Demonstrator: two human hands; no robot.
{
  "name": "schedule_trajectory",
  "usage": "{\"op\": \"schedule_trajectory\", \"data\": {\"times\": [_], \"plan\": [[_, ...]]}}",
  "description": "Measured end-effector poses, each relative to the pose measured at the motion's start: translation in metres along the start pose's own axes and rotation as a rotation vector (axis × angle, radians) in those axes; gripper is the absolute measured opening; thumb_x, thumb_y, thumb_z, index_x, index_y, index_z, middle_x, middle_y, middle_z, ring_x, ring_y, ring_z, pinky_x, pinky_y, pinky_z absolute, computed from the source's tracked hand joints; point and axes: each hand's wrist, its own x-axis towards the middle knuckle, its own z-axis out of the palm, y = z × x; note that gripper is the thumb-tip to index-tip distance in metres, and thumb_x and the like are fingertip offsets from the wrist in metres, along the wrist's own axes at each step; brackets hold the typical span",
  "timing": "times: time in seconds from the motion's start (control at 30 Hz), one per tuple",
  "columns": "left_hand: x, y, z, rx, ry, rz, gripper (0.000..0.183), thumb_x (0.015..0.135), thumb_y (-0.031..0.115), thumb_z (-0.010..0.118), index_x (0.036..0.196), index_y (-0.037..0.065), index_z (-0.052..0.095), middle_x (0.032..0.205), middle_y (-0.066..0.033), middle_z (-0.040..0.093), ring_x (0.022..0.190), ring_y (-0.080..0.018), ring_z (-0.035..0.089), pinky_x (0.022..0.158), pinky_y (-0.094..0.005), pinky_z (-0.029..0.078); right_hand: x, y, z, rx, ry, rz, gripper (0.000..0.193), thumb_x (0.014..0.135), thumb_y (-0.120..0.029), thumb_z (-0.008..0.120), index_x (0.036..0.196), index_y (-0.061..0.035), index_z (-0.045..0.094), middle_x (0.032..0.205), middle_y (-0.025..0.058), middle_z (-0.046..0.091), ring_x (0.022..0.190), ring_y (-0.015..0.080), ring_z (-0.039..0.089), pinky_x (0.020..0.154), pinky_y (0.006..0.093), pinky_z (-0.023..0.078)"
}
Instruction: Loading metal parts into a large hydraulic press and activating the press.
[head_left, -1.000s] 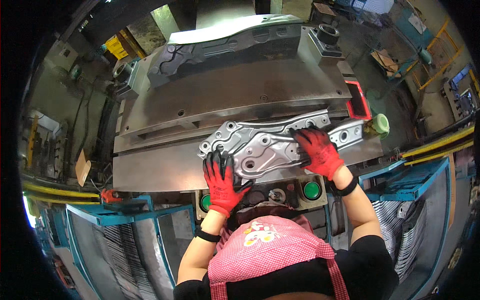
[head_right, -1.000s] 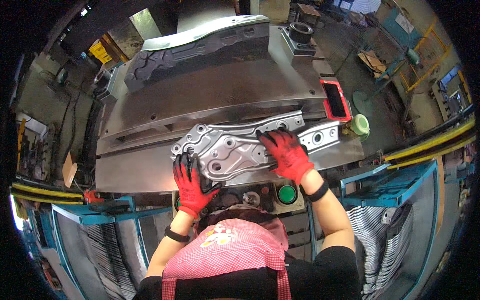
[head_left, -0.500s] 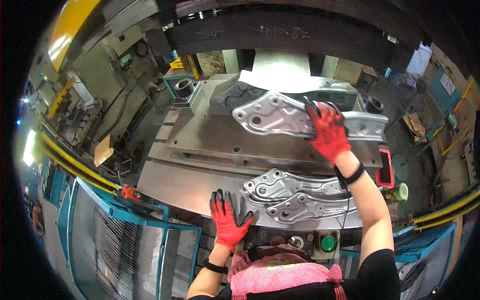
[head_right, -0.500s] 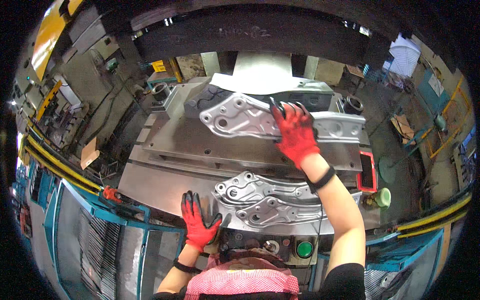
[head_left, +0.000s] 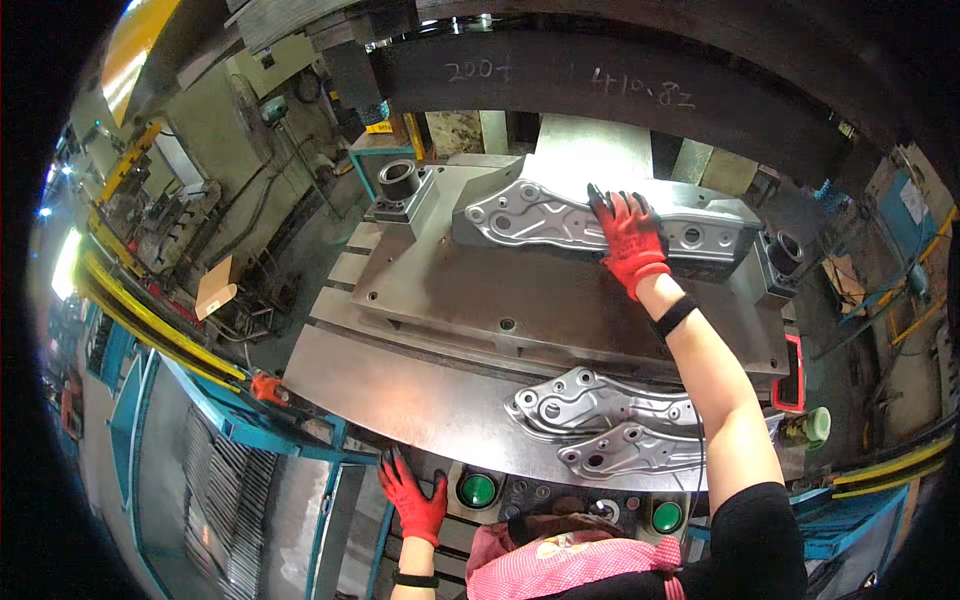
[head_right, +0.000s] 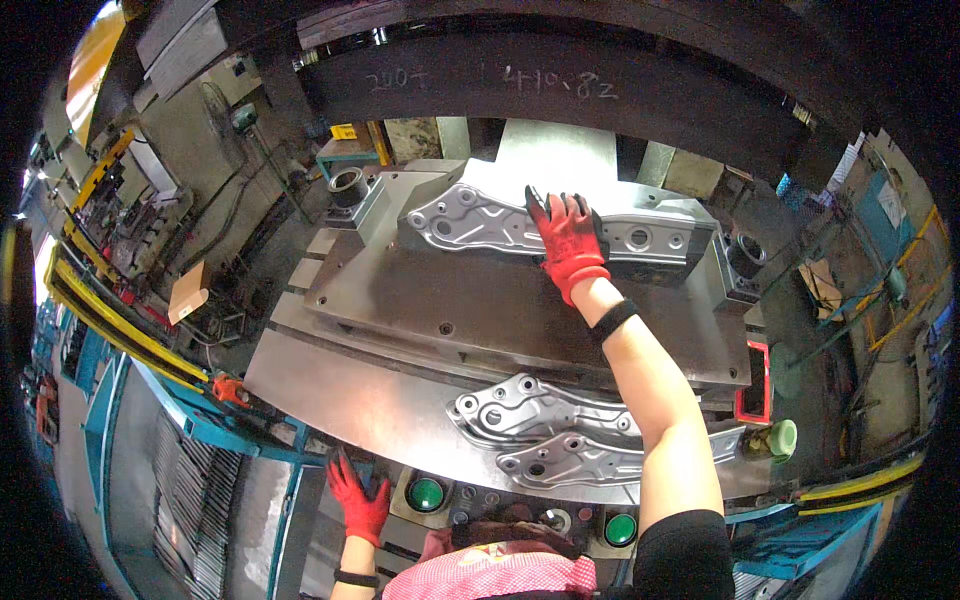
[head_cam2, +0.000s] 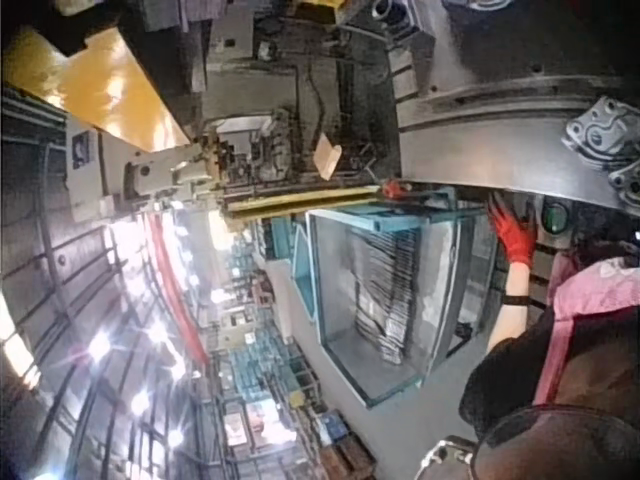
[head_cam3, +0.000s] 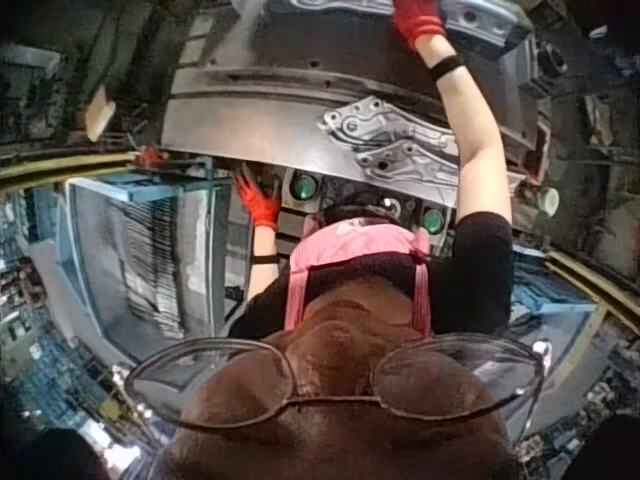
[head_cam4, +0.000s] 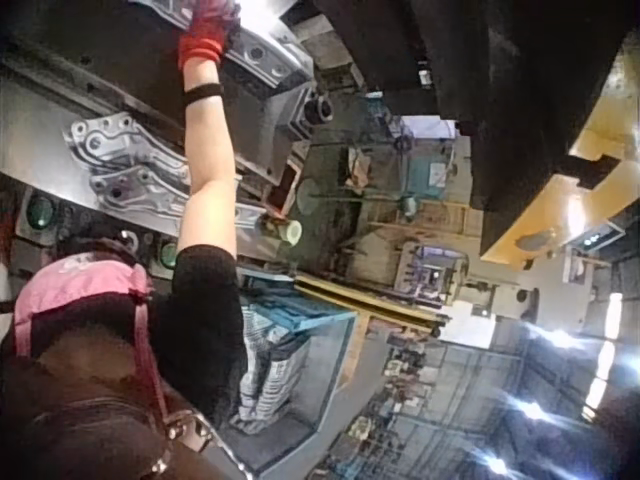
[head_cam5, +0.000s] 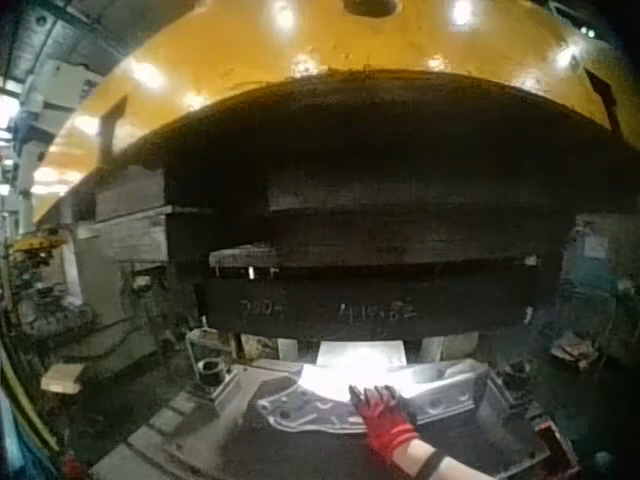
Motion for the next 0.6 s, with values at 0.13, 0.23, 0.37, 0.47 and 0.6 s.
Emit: {"op": "schedule_trajectory", "data": {"times": [0.13,0.23,0.37,0.47,0.6], "plan": [[-0.008,-0.006,0.017,-0.027,-0.102,-0.102,0.093,0.069,0.033,0.069,0.140,0.004,0.018,0.141,-0.0255,0.020,0.131,-0.0437,0.015,0.106,-0.0531,0.013,-0.002,0.009,0.012,0.046,0.130,0.035,0.116,0.047,-0.033,0.083,0.141,-0.0188,0.017,0.124,0.0122,0.042,0.116,0.0304,0.040,0.099,0.0475,0.030],[-0.014,-0.038,0.061,-0.088,-0.203,-0.151,0.092,0.072,0.042,0.066,0.141,0.005,0.018,0.141,-0.0273,0.022,0.132,-0.0422,0.015,0.106,-0.0527,0.013,-0.010,0.008,-0.005,0.094,0.003,-0.024,0.110,0.055,-0.038,0.079,0.142,-0.0158,0.015,0.136,0.0175,0.032,0.127,0.0347,0.029,0.105,0.0513,0.019],[-0.005,-0.063,0.095,-0.190,-0.487,-0.276,0.096,0.072,0.053,0.063,0.142,0.007,0.015,0.141,-0.0269,0.023,0.132,-0.0387,0.021,0.107,-0.0440,0.019,-0.059,0.022,-0.087,0.252,0.043,-0.034,0.097,0.062,-0.040,0.074,0.139,-0.0116,0.023,0.140,0.0182,0.027,0.130,0.0367,0.025,0.107,0.0486,0.016],[-0.013,-0.083,0.131,-0.456,-0.713,-0.455,0.106,0.068,0.060,0.065,0.143,0.007,0.012,0.141,-0.0263,0.024,0.131,-0.0361,0.027,0.107,-0.0387,0.024,-0.157,0.045,-0.120,0.340,0.053,0.074,0.084,0.063,-0.038,0.073,0.133,-0.0090,0.036,0.139,0.0172,0.030,0.130,0.0374,0.025,0.108,0.0457,0.018],[-0.005,-0.070,0.123,-0.254,-0.739,-0.404,0.119,0.058,0.061,0.072,0.142,0.005,0.010,0.141,-0.0262,0.026,0.131,-0.0354,0.026,0.106,-0.0385,0.026,-0.326,0.078,-0.093,0.405,0.047,0.555,0.084,0.068,-0.027,0.072,0.137,-0.0017,0.030,0.143,0.0195,0.025,0.133,0.0341,0.021,0.108,0.0451,0.016]]}}
